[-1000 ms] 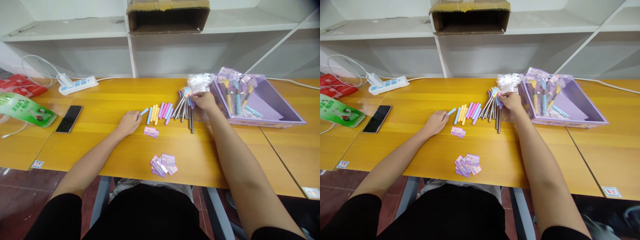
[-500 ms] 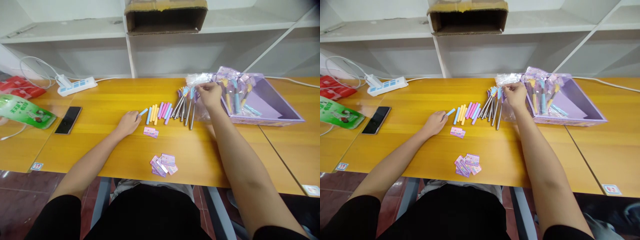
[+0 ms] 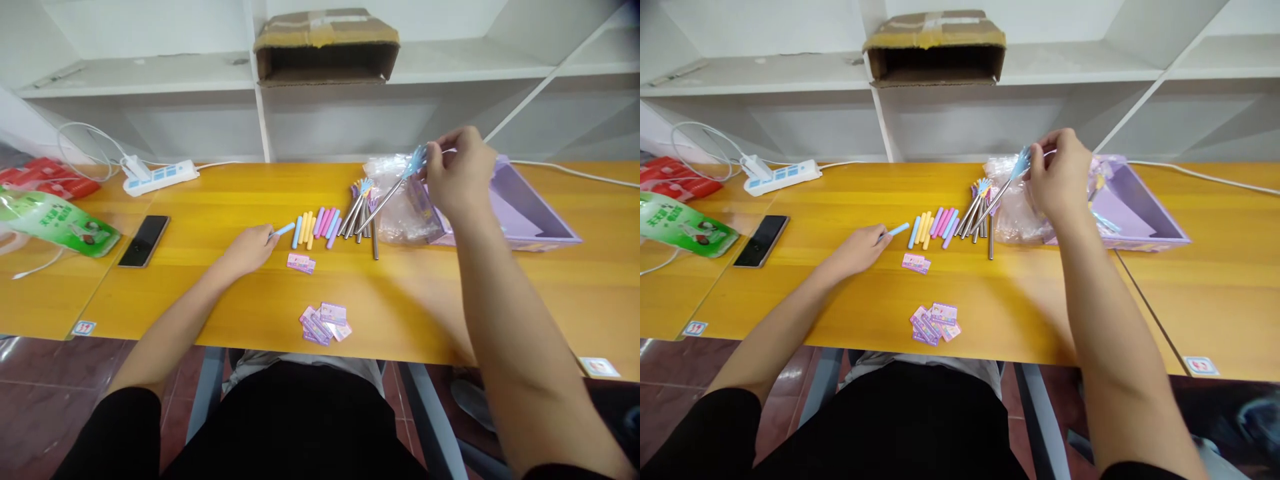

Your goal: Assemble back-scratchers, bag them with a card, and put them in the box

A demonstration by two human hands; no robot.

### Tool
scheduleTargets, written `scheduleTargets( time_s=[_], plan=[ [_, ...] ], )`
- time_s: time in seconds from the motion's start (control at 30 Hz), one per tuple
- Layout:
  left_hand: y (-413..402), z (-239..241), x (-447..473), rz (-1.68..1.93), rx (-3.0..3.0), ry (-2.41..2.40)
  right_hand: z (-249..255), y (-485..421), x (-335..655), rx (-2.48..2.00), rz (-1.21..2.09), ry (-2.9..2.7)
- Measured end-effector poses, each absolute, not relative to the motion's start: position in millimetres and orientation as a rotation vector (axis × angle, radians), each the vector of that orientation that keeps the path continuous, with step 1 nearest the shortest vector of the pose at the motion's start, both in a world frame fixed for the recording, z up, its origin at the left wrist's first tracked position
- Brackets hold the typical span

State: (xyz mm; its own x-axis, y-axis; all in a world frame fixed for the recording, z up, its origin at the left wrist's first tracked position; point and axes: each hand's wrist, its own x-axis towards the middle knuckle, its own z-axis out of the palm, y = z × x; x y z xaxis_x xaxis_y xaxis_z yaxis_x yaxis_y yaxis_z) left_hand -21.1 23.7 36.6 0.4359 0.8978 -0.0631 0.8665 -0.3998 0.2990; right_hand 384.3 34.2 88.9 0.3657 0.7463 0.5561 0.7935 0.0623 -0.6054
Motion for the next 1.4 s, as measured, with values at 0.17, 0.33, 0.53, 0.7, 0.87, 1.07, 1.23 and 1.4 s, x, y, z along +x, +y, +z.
scheduleTargets(
  time_s=[0.17, 0.33, 0.53, 0.7, 0.87, 1.07, 1.23, 1.4],
  plan=[
    [-53.9, 47.3, -47.7, 0.260, 2.329, 1.474, 83.1, -62.0, 377.1, -1.779, 0.237, -1.357],
    [-109.4, 16.2, -49.4, 0.481, 2.009, 1.351, 16.1, -152.7, 363.4, -1.617, 0.632, -0.992],
    [-117.9, -13.8, -42.7, 0.592, 1.828, 1.263, -30.8, -185.5, 335.2, -1.381, 0.790, -0.749],
    [-118.5, -19.6, -42.7, 0.554, 1.867, 1.223, -41.2, -180.4, 322.7, -1.285, 0.787, -0.658],
    [-118.2, -20.3, -38.4, 0.453, 2.015, 1.132, -45.4, -181.5, 305.1, -1.235, 0.849, -0.612],
    [-117.3, -19.9, -37.3, 0.382, 2.051, 1.153, -46.7, -180.4, 301.7, -1.194, 0.864, -0.552],
    [-117.7, -18.4, -37.8, 0.374, 2.069, 1.130, -47.9, -179.4, 304.4, -1.176, 0.892, -0.575],
    [-117.5, -19.5, -38.2, 0.393, 2.109, 1.091, -48.7, -178.7, 304.0, -1.135, 0.885, -0.556]
  ],
)
